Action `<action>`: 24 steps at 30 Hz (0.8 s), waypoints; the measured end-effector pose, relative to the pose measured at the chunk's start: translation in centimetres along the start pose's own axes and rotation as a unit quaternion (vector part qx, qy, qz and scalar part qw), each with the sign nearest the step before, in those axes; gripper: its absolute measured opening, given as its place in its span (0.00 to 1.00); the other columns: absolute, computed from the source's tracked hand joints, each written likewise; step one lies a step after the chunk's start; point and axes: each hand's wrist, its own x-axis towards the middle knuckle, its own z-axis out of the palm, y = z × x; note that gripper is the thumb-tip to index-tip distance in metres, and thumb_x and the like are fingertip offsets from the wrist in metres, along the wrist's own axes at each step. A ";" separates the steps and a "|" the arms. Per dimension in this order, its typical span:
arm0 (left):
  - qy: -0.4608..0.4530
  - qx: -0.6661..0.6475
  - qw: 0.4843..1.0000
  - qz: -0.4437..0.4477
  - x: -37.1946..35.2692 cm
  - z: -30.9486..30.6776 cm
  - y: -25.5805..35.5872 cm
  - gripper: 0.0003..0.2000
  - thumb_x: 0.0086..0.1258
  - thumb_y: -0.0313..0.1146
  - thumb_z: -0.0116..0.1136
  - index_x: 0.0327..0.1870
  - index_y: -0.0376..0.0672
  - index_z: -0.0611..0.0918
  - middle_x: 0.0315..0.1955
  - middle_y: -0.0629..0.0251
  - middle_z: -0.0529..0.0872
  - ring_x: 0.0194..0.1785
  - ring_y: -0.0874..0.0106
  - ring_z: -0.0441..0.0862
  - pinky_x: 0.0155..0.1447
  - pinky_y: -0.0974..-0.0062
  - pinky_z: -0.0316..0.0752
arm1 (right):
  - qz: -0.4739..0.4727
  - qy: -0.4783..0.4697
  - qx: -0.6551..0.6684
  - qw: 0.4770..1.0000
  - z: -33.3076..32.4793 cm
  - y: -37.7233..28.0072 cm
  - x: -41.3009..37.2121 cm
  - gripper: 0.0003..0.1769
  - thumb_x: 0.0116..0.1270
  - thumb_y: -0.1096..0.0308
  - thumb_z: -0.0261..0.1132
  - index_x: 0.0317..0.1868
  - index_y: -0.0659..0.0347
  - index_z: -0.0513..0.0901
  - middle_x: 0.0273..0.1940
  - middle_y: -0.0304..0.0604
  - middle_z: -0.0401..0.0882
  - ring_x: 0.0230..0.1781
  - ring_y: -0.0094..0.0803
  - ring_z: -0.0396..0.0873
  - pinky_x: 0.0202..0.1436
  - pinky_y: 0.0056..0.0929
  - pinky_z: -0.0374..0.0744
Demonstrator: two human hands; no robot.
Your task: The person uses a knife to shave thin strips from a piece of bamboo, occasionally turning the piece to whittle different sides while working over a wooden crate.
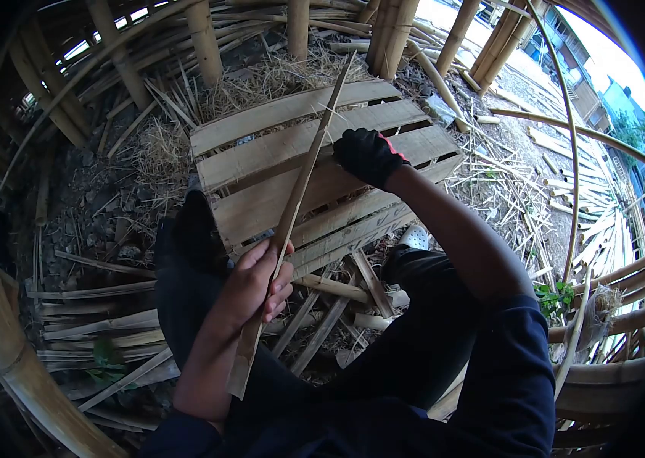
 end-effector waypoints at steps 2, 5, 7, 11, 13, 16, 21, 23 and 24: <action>-0.001 0.003 1.000 -0.002 0.0 -0.2 0.0 0.12 0.86 0.41 0.36 0.53 0.44 0.70 0.18 0.76 0.63 0.11 0.85 0.61 0.12 0.85 0.62 | 0.003 0.001 0.002 1.000 0.5 0.2 0.1 0.07 0.66 0.62 0.62 0.36 0.53 0.85 0.37 0.48 0.84 0.39 0.48 0.85 0.42 0.45 0.83; -0.005 0.008 1.000 -0.001 0.0 -0.5 0.1 0.12 0.86 0.40 0.36 0.53 0.44 0.70 0.18 0.76 0.63 0.11 0.85 0.61 0.12 0.85 0.62 | 0.019 0.016 0.035 0.999 0.5 0.6 0.0 0.08 0.66 0.63 0.61 0.36 0.54 0.85 0.37 0.48 0.84 0.39 0.48 0.86 0.41 0.45 0.84; -0.008 0.008 1.000 0.001 -0.1 -0.5 0.2 0.12 0.86 0.40 0.36 0.53 0.44 0.70 0.18 0.76 0.63 0.11 0.85 0.61 0.12 0.85 0.62 | 0.045 0.017 0.032 0.998 0.0 0.5 0.1 0.08 0.67 0.63 0.61 0.37 0.54 0.85 0.37 0.49 0.84 0.39 0.48 0.86 0.41 0.45 0.84; 0.007 0.005 1.000 0.003 -0.2 -0.4 0.3 0.11 0.86 0.39 0.35 0.53 0.43 0.70 0.18 0.76 0.63 0.11 0.85 0.61 0.12 0.86 0.62 | 0.195 0.005 0.032 0.980 -3.0 1.1 -0.4 0.09 0.71 0.62 0.58 0.41 0.54 0.84 0.38 0.50 0.85 0.42 0.50 0.85 0.44 0.46 0.83; 0.009 0.007 1.000 0.007 -0.2 -0.4 0.4 0.11 0.86 0.39 0.35 0.53 0.43 0.70 0.18 0.76 0.63 0.11 0.86 0.61 0.12 0.86 0.62 | 0.260 -0.023 0.129 0.957 -3.0 2.3 -0.7 0.10 0.71 0.63 0.57 0.42 0.55 0.83 0.40 0.51 0.85 0.43 0.52 0.85 0.45 0.47 0.82; 0.013 0.001 1.000 0.005 -0.3 -0.3 0.5 0.12 0.86 0.39 0.35 0.53 0.43 0.70 0.18 0.76 0.63 0.11 0.86 0.61 0.12 0.86 0.62 | 0.258 0.005 0.198 0.946 -1.6 4.5 -1.3 0.12 0.72 0.61 0.57 0.44 0.57 0.83 0.41 0.53 0.85 0.44 0.55 0.83 0.47 0.47 0.79; 0.005 0.013 1.000 0.008 -0.2 -0.4 0.3 0.12 0.86 0.40 0.35 0.53 0.43 0.70 0.18 0.76 0.63 0.12 0.86 0.61 0.12 0.86 0.62 | 0.287 0.090 0.302 0.905 -0.5 6.0 -0.8 0.11 0.74 0.61 0.58 0.44 0.59 0.82 0.38 0.52 0.84 0.40 0.53 0.82 0.44 0.42 0.78; 0.002 0.011 1.000 0.006 -0.2 -0.4 0.3 0.11 0.86 0.40 0.36 0.53 0.44 0.70 0.18 0.76 0.63 0.12 0.86 0.60 0.12 0.86 0.62 | 0.358 0.070 0.338 0.868 -1.9 6.0 -0.8 0.11 0.74 0.61 0.59 0.43 0.60 0.81 0.37 0.51 0.84 0.39 0.52 0.82 0.43 0.42 0.78; 0.002 0.011 1.000 0.005 -0.2 -0.4 0.2 0.11 0.86 0.40 0.36 0.53 0.44 0.70 0.18 0.76 0.63 0.12 0.86 0.60 0.12 0.85 0.62 | 0.392 0.061 0.355 0.846 -3.6 5.4 -0.7 0.11 0.74 0.62 0.59 0.43 0.60 0.81 0.36 0.51 0.84 0.39 0.52 0.82 0.43 0.42 0.78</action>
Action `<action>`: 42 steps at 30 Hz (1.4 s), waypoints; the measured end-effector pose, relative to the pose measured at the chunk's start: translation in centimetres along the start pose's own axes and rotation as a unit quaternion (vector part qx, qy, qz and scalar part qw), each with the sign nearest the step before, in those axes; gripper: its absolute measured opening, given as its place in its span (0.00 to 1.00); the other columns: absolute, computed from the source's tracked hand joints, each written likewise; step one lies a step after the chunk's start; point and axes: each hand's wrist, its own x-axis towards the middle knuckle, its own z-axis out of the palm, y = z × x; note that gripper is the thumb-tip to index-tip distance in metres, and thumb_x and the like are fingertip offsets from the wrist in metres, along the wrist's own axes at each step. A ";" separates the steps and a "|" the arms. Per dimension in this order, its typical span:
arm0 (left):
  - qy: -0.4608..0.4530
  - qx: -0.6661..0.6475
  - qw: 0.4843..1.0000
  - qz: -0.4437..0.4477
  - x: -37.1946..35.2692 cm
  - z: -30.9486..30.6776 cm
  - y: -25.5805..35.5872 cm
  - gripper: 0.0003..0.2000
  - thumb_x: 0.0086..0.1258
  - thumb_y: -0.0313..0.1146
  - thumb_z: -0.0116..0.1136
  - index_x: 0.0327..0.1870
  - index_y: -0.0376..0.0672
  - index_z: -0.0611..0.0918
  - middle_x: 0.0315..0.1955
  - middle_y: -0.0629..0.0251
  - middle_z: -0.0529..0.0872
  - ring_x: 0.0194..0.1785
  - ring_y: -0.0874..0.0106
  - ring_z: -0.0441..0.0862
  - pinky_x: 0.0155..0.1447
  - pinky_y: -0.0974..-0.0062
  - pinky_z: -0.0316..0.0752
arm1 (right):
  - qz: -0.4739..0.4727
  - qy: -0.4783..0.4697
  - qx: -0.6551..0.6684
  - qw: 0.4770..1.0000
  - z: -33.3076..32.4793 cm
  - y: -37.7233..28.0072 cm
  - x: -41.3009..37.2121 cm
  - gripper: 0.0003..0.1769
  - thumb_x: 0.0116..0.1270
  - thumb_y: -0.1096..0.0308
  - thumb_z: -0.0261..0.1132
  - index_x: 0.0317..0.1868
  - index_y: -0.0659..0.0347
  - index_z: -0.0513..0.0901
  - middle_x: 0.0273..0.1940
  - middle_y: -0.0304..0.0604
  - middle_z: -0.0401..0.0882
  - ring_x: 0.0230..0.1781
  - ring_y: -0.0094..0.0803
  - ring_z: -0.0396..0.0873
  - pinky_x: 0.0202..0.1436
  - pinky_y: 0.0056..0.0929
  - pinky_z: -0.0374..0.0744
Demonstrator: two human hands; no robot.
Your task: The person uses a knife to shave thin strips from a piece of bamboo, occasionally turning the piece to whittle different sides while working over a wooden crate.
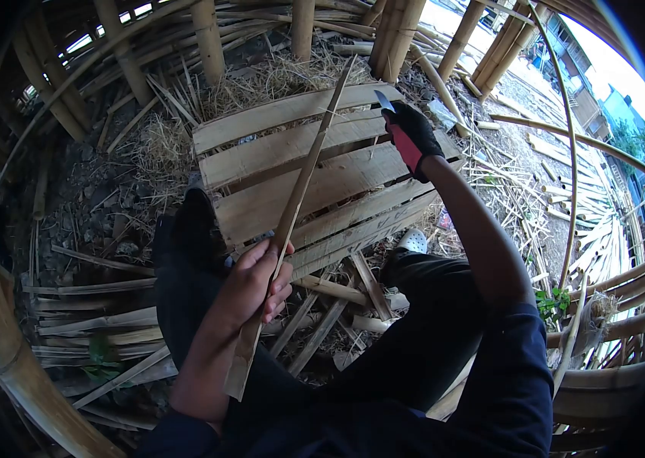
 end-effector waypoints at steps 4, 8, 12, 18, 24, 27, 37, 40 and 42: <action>0.003 0.004 1.000 -0.002 -0.1 0.2 0.1 0.11 0.86 0.39 0.36 0.53 0.44 0.70 0.18 0.76 0.63 0.12 0.85 0.60 0.13 0.85 0.62 | -0.108 0.143 -0.108 0.978 -1.3 -0.3 -0.7 0.12 0.74 0.60 0.58 0.46 0.58 0.82 0.37 0.52 0.84 0.41 0.53 0.83 0.44 0.44 0.78; 0.002 0.022 1.000 0.005 -0.1 0.3 0.2 0.10 0.85 0.38 0.36 0.53 0.44 0.70 0.18 0.75 0.63 0.12 0.85 0.60 0.13 0.85 0.61 | -0.150 0.197 -0.165 0.955 -2.0 0.1 -0.4 0.12 0.74 0.60 0.57 0.49 0.53 0.83 0.42 0.52 0.84 0.46 0.53 0.83 0.48 0.45 0.79; 0.005 0.036 0.999 0.008 0.0 0.5 0.1 0.10 0.85 0.38 0.36 0.53 0.43 0.70 0.18 0.75 0.63 0.12 0.85 0.61 0.13 0.85 0.62 | -0.159 0.178 -0.166 0.957 -1.3 1.6 -0.3 0.11 0.75 0.59 0.56 0.49 0.50 0.82 0.43 0.49 0.84 0.47 0.53 0.82 0.49 0.46 0.78; -0.002 0.040 0.999 0.000 0.1 0.4 0.0 0.10 0.85 0.38 0.36 0.54 0.43 0.70 0.18 0.75 0.63 0.12 0.85 0.61 0.13 0.85 0.62 | -0.149 0.211 -0.192 0.947 -1.5 -0.5 -1.1 0.11 0.76 0.58 0.53 0.45 0.50 0.80 0.41 0.49 0.83 0.46 0.53 0.82 0.47 0.48 0.78; -0.003 0.046 0.999 -0.007 0.1 0.6 0.0 0.11 0.86 0.38 0.36 0.53 0.43 0.70 0.18 0.75 0.63 0.12 0.85 0.61 0.13 0.85 0.62 | -0.170 0.272 -0.205 0.925 -1.5 -0.7 -0.3 0.10 0.75 0.59 0.53 0.43 0.50 0.80 0.41 0.49 0.83 0.45 0.53 0.82 0.46 0.49 0.78; -0.003 0.053 0.999 -0.008 0.1 0.6 0.0 0.11 0.86 0.38 0.35 0.53 0.43 0.70 0.18 0.75 0.63 0.12 0.85 0.62 0.13 0.85 0.62 | -0.200 0.281 -0.197 0.918 -1.2 -0.8 -0.3 0.10 0.75 0.58 0.53 0.43 0.50 0.80 0.41 0.48 0.83 0.45 0.52 0.82 0.46 0.49 0.78; 0.003 0.055 0.998 -0.011 0.0 0.6 0.2 0.11 0.86 0.38 0.35 0.54 0.43 0.69 0.18 0.75 0.63 0.12 0.85 0.61 0.13 0.86 0.62 | -0.111 0.157 -0.233 0.953 -1.0 1.0 -0.5 0.15 0.75 0.55 0.54 0.48 0.52 0.82 0.46 0.50 0.84 0.50 0.54 0.82 0.51 0.49 0.79; -0.005 0.035 0.999 -0.015 -0.1 0.5 0.2 0.11 0.86 0.37 0.34 0.54 0.43 0.70 0.18 0.75 0.63 0.12 0.85 0.61 0.13 0.86 0.62 | -0.173 0.245 -0.197 0.933 -0.8 2.1 1.0 0.14 0.75 0.56 0.54 0.49 0.51 0.82 0.47 0.51 0.83 0.49 0.55 0.82 0.51 0.49 0.79; -0.009 0.034 0.999 -0.014 -0.2 0.6 0.3 0.11 0.86 0.37 0.34 0.54 0.43 0.70 0.18 0.75 0.63 0.11 0.85 0.61 0.13 0.86 0.62 | -0.162 0.249 -0.192 0.935 -0.7 2.3 0.9 0.13 0.74 0.57 0.55 0.51 0.50 0.81 0.48 0.51 0.82 0.49 0.56 0.82 0.50 0.50 0.78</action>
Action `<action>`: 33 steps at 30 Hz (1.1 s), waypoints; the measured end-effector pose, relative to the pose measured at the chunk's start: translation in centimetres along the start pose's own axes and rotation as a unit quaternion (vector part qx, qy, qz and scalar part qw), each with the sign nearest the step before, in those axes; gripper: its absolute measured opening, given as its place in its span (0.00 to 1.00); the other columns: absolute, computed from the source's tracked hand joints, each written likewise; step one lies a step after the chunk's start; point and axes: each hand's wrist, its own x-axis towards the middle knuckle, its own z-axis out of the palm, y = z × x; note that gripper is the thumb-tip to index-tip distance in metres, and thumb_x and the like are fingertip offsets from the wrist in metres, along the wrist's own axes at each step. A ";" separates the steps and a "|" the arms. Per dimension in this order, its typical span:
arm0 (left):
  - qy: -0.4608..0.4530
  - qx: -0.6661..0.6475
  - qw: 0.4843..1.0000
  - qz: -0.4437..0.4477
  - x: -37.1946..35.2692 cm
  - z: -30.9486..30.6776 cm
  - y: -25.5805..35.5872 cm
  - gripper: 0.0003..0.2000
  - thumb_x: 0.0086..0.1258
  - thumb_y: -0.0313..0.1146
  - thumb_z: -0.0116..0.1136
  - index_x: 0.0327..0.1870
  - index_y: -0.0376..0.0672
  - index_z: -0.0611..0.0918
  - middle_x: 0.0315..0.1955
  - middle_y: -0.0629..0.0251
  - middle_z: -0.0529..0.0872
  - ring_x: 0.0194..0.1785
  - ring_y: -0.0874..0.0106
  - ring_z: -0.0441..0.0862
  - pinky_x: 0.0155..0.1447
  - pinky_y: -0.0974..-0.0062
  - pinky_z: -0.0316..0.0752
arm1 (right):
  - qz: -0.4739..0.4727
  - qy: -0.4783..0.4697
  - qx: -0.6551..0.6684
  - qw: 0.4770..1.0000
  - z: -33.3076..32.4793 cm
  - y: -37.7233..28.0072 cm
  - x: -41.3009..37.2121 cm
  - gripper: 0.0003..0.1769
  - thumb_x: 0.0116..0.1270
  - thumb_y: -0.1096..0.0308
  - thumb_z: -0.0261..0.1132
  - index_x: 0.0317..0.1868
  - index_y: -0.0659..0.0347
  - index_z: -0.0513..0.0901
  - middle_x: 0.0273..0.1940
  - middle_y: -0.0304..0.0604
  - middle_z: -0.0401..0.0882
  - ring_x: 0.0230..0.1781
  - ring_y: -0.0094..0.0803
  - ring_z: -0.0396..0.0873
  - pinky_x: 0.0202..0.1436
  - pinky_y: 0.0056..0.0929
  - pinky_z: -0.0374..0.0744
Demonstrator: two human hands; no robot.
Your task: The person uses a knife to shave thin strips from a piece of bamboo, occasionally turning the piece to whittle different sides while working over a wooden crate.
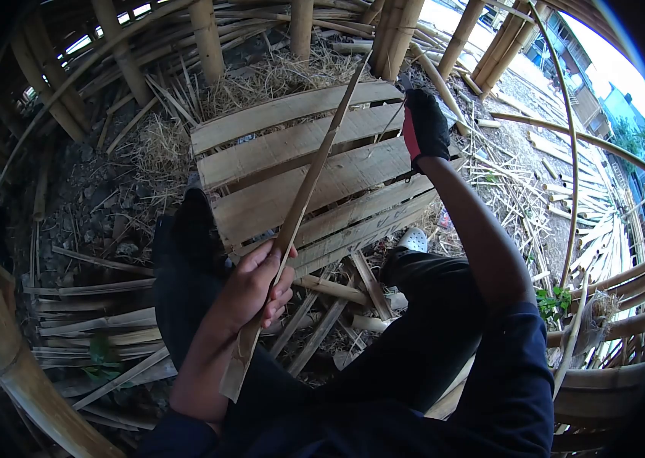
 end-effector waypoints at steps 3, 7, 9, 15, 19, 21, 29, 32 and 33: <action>-0.003 0.002 1.000 0.000 0.0 0.2 0.1 0.11 0.86 0.37 0.34 0.54 0.43 0.70 0.17 0.75 0.63 0.11 0.85 0.61 0.13 0.86 0.62 | 0.036 0.014 0.016 0.999 -0.1 -0.8 0.0 0.13 0.74 0.57 0.56 0.51 0.50 0.81 0.47 0.51 0.83 0.49 0.56 0.82 0.49 0.50 0.78; -0.002 0.004 1.000 -0.002 0.1 0.3 0.0 0.11 0.86 0.38 0.35 0.53 0.43 0.70 0.17 0.75 0.63 0.11 0.85 0.61 0.13 0.86 0.62 | 0.032 0.050 0.026 0.998 0.1 -0.5 0.5 0.12 0.74 0.57 0.56 0.51 0.48 0.81 0.46 0.50 0.84 0.48 0.55 0.82 0.49 0.49 0.78; -0.001 0.001 1.000 -0.002 0.1 0.2 0.0 0.11 0.86 0.38 0.35 0.53 0.43 0.70 0.17 0.76 0.63 0.11 0.86 0.61 0.13 0.86 0.62 | 0.015 0.059 0.010 0.998 0.3 -0.2 0.7 0.12 0.74 0.57 0.56 0.51 0.48 0.81 0.45 0.50 0.84 0.48 0.54 0.82 0.49 0.49 0.78; -0.002 -0.006 1.000 -0.003 0.1 0.0 -0.2 0.11 0.86 0.38 0.35 0.53 0.44 0.70 0.17 0.76 0.63 0.12 0.86 0.61 0.13 0.86 0.62 | 0.008 0.049 -0.013 0.999 0.7 0.5 0.8 0.11 0.73 0.59 0.57 0.51 0.48 0.82 0.46 0.49 0.84 0.48 0.53 0.82 0.49 0.50 0.79; 0.000 -0.007 1.000 0.002 0.0 -0.1 -0.1 0.11 0.85 0.38 0.35 0.53 0.44 0.70 0.17 0.76 0.63 0.12 0.86 0.61 0.13 0.86 0.62 | -0.018 -0.131 0.108 0.985 0.3 -0.2 0.4 0.12 0.73 0.61 0.59 0.52 0.52 0.81 0.44 0.47 0.85 0.45 0.48 0.84 0.47 0.45 0.80; 0.003 -0.003 1.000 0.004 0.0 0.0 0.0 0.10 0.85 0.38 0.35 0.53 0.44 0.70 0.18 0.76 0.63 0.12 0.86 0.61 0.13 0.86 0.62 | 0.196 -0.355 0.314 0.859 -2.4 -2.6 0.1 0.14 0.75 0.59 0.60 0.52 0.59 0.81 0.40 0.40 0.86 0.38 0.32 0.85 0.43 0.32 0.81; 0.005 -0.013 1.000 0.013 0.2 -0.3 -0.2 0.11 0.86 0.38 0.36 0.53 0.43 0.70 0.18 0.76 0.64 0.11 0.86 0.61 0.12 0.86 0.61 | 0.313 -0.284 0.413 0.807 0.4 -0.7 -0.8 0.18 0.77 0.57 0.59 0.57 0.60 0.80 0.51 0.40 0.84 0.47 0.28 0.84 0.46 0.27 0.81; 0.007 -0.023 1.000 0.016 0.3 -0.4 -0.4 0.11 0.86 0.40 0.36 0.53 0.44 0.70 0.18 0.76 0.64 0.11 0.86 0.61 0.12 0.86 0.61 | 0.280 -0.375 0.502 0.727 -0.1 -1.5 -1.5 0.21 0.78 0.53 0.58 0.60 0.60 0.77 0.54 0.42 0.83 0.51 0.31 0.84 0.50 0.30 0.81; 0.011 -0.025 0.999 0.017 0.3 -0.5 -0.4 0.11 0.86 0.40 0.36 0.53 0.44 0.70 0.18 0.76 0.64 0.11 0.86 0.61 0.12 0.86 0.61 | 0.255 -0.439 0.525 0.684 -0.1 -2.0 -1.8 0.26 0.79 0.49 0.57 0.65 0.60 0.73 0.57 0.44 0.82 0.55 0.34 0.84 0.54 0.33 0.81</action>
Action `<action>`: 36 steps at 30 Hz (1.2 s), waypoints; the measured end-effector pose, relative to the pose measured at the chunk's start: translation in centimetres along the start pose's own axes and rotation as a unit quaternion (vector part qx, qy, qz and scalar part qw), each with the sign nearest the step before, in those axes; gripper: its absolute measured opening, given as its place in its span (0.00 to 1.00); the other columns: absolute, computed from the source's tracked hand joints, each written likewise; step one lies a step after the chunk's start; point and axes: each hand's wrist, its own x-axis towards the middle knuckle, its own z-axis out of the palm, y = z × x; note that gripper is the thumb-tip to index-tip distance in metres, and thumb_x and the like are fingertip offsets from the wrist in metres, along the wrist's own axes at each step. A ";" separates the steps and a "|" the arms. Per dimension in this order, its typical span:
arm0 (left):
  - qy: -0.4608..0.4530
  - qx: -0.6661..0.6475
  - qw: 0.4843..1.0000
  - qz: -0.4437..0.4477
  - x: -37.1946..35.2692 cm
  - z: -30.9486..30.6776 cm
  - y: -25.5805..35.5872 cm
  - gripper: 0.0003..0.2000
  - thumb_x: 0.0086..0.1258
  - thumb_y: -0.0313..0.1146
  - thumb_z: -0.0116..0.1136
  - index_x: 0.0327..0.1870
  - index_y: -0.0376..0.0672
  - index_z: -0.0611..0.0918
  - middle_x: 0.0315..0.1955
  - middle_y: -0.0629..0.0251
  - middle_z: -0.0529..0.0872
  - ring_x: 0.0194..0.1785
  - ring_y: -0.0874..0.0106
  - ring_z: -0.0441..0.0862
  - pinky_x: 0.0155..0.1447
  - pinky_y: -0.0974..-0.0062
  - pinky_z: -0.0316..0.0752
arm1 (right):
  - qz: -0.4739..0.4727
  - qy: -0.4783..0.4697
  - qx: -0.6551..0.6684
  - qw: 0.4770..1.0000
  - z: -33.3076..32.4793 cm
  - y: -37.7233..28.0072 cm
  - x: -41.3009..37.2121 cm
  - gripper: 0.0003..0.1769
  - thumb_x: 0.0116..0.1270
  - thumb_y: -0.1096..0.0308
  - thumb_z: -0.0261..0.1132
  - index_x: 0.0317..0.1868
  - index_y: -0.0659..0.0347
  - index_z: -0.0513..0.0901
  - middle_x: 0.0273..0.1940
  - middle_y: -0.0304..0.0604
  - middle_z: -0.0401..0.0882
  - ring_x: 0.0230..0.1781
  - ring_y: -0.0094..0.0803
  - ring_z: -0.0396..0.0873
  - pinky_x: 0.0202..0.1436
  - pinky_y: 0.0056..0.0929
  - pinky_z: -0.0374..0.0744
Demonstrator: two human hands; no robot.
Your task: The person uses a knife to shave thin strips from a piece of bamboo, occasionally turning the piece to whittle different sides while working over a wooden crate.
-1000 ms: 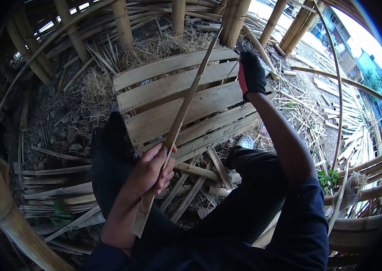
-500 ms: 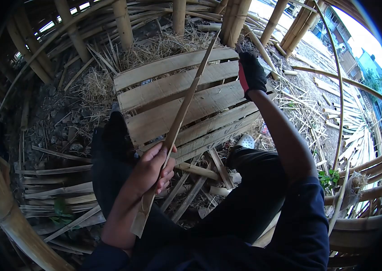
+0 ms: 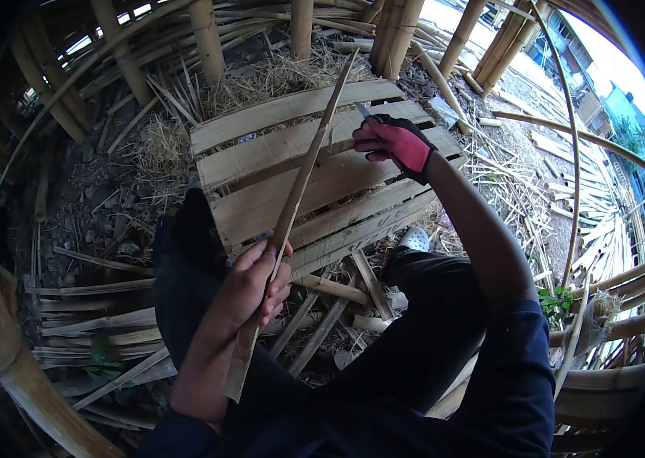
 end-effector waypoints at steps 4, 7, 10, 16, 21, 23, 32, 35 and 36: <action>0.020 -0.012 1.000 0.005 -0.1 0.2 0.3 0.12 0.86 0.41 0.36 0.53 0.44 0.70 0.17 0.76 0.63 0.10 0.85 0.62 0.11 0.86 0.62 | -0.039 -0.092 0.112 0.989 3.2 1.1 1.1 0.24 0.81 0.50 0.54 0.65 0.59 0.71 0.64 0.45 0.76 0.65 0.37 0.77 0.64 0.40 0.76; 0.024 -0.011 1.000 0.013 0.1 0.1 0.1 0.12 0.86 0.41 0.36 0.53 0.45 0.70 0.17 0.76 0.63 0.10 0.85 0.62 0.11 0.85 0.62 | -0.041 -0.071 0.173 0.982 4.0 1.7 2.5 0.20 0.81 0.52 0.55 0.59 0.58 0.74 0.61 0.44 0.77 0.63 0.36 0.78 0.64 0.39 0.76; 0.027 -0.007 1.000 0.011 0.0 0.1 0.1 0.12 0.86 0.41 0.35 0.53 0.45 0.70 0.17 0.76 0.63 0.10 0.85 0.62 0.11 0.85 0.62 | 0.022 0.039 0.095 0.994 4.2 0.9 2.8 0.18 0.77 0.52 0.60 0.52 0.58 0.78 0.50 0.41 0.81 0.50 0.34 0.84 0.50 0.35 0.81; 0.019 -0.003 1.000 0.003 -0.1 -0.3 0.0 0.12 0.86 0.40 0.36 0.54 0.44 0.70 0.17 0.76 0.63 0.10 0.85 0.62 0.11 0.85 0.62 | 0.056 0.287 -0.020 0.956 3.4 -0.8 1.4 0.13 0.72 0.56 0.62 0.41 0.58 0.83 0.32 0.35 0.82 0.24 0.26 0.78 0.26 0.27 0.72; 0.013 -0.002 1.000 0.005 -0.1 -0.2 0.2 0.12 0.86 0.40 0.36 0.54 0.44 0.70 0.17 0.76 0.63 0.10 0.85 0.61 0.11 0.85 0.62 | -0.159 0.241 -0.477 0.830 3.0 -0.5 1.6 0.12 0.72 0.65 0.59 0.49 0.58 0.85 0.41 0.47 0.87 0.41 0.38 0.85 0.49 0.36 0.79; 0.010 -0.008 1.000 0.004 -0.1 -0.2 0.1 0.12 0.86 0.40 0.36 0.54 0.44 0.70 0.18 0.76 0.63 0.10 0.85 0.61 0.11 0.85 0.62 | -0.159 0.218 -0.354 0.896 3.4 -0.3 1.2 0.12 0.72 0.64 0.59 0.50 0.58 0.85 0.41 0.47 0.87 0.41 0.38 0.85 0.49 0.36 0.79; 0.003 -0.020 1.000 -0.008 0.0 -0.5 0.1 0.11 0.86 0.40 0.37 0.54 0.44 0.70 0.18 0.75 0.64 0.11 0.85 0.62 0.11 0.85 0.62 | 0.056 -0.062 -0.227 0.970 6.9 -3.6 -3.3 0.13 0.75 0.62 0.58 0.47 0.60 0.85 0.34 0.40 0.85 0.30 0.25 0.83 0.37 0.27 0.80; 0.011 -0.028 1.000 -0.005 -0.1 -0.3 0.4 0.12 0.86 0.40 0.37 0.54 0.43 0.70 0.18 0.75 0.64 0.11 0.85 0.62 0.11 0.85 0.62 | 0.005 0.077 -0.140 0.987 4.2 -1.0 -1.9 0.13 0.76 0.61 0.58 0.48 0.60 0.84 0.39 0.40 0.85 0.34 0.25 0.84 0.39 0.28 0.81; 0.012 -0.033 0.999 -0.004 -0.1 -0.4 0.3 0.12 0.86 0.40 0.37 0.54 0.43 0.70 0.18 0.75 0.64 0.11 0.85 0.62 0.11 0.85 0.62 | -0.004 0.158 -0.191 0.969 2.6 -0.3 -0.3 0.13 0.76 0.60 0.59 0.49 0.60 0.84 0.41 0.40 0.85 0.37 0.26 0.84 0.41 0.29 0.82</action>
